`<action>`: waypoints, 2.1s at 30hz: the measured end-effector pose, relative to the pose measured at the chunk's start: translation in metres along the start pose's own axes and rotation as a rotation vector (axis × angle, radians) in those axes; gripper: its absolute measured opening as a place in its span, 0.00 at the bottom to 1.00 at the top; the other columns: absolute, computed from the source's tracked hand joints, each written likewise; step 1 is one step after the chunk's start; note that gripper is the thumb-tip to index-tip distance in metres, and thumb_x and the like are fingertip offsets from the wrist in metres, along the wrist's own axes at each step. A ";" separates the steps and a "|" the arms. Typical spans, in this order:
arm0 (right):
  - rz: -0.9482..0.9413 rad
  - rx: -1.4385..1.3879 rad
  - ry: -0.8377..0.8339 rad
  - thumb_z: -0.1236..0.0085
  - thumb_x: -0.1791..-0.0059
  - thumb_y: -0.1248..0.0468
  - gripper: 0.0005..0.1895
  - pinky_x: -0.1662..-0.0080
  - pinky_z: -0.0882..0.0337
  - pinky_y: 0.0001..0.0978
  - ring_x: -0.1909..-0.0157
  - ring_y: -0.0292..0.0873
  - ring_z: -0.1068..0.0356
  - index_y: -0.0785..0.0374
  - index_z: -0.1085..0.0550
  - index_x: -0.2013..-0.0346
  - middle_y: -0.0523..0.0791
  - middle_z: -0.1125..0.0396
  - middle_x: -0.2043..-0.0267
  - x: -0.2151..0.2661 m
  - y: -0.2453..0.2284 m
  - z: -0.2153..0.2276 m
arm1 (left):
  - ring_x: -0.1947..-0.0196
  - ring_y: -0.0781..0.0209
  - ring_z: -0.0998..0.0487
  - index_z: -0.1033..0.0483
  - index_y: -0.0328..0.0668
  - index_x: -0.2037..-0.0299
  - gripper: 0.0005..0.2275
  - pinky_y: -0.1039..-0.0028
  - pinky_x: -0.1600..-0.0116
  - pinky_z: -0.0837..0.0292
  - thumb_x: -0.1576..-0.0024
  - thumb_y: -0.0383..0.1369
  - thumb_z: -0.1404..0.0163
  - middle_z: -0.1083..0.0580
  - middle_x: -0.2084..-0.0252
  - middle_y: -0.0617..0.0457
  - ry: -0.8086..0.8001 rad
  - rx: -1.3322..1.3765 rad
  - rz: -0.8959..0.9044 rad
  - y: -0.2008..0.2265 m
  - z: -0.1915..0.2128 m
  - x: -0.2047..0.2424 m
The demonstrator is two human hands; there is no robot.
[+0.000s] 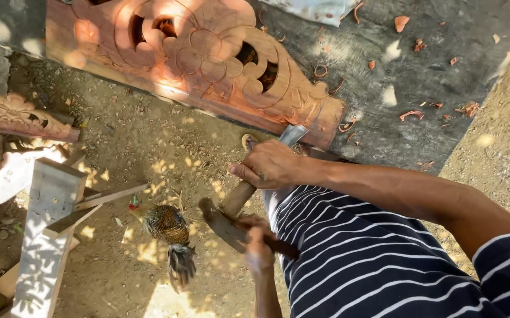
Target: Carving intricate patterns into a wood panel using a mallet and a variety of chisels.
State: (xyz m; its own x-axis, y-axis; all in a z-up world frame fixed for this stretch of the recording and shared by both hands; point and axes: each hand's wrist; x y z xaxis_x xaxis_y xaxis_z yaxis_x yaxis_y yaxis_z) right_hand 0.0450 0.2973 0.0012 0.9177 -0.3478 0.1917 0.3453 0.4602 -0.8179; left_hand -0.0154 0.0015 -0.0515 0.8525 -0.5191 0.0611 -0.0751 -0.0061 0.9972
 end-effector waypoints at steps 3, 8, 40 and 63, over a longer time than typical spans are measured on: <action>-0.002 -0.065 -0.038 0.68 0.42 0.42 0.35 0.80 0.36 0.47 0.88 0.51 0.38 0.56 0.24 0.81 0.48 0.39 0.90 -0.002 -0.001 -0.005 | 0.80 0.66 0.29 0.24 0.48 0.58 0.12 0.78 0.75 0.28 0.50 0.23 0.48 0.24 0.71 0.53 -0.007 0.046 0.775 0.059 -0.020 -0.020; 0.065 -0.044 0.036 0.68 0.41 0.43 0.36 0.79 0.37 0.46 0.88 0.49 0.39 0.56 0.24 0.82 0.47 0.39 0.90 -0.001 -0.002 -0.001 | 0.82 0.60 0.26 0.22 0.34 0.58 0.14 0.75 0.77 0.24 0.35 0.40 0.52 0.24 0.74 0.45 -0.216 0.621 0.173 -0.017 0.016 -0.011; 0.058 0.062 -0.032 0.62 0.42 0.45 0.35 0.76 0.36 0.53 0.85 0.58 0.38 0.62 0.31 0.87 0.53 0.40 0.88 0.008 0.016 0.018 | 0.87 0.61 0.31 0.30 0.41 0.72 0.02 0.70 0.81 0.26 0.51 0.24 0.52 0.31 0.82 0.51 -0.030 0.095 0.579 0.060 -0.066 0.010; -0.093 0.219 -0.244 0.60 0.43 0.48 0.30 0.79 0.35 0.50 0.87 0.54 0.35 0.55 0.27 0.85 0.49 0.36 0.88 0.123 -0.056 0.056 | 0.86 0.60 0.31 0.30 0.33 0.67 0.04 0.71 0.83 0.28 0.49 0.24 0.49 0.32 0.81 0.48 -0.010 0.193 0.650 0.048 -0.019 0.015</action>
State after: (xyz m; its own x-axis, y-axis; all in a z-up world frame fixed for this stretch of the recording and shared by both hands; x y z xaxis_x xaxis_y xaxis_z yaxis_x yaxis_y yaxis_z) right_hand 0.1493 0.2748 0.1006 0.8910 -0.2031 0.4061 0.4396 0.6097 -0.6596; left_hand 0.0037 0.0092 -0.0014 0.5982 -0.4767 0.6442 -0.6628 0.1576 0.7320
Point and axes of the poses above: each hand's wrist, its own x-axis away from the middle knuckle, its own z-axis out of the back of the hand, y = z × x
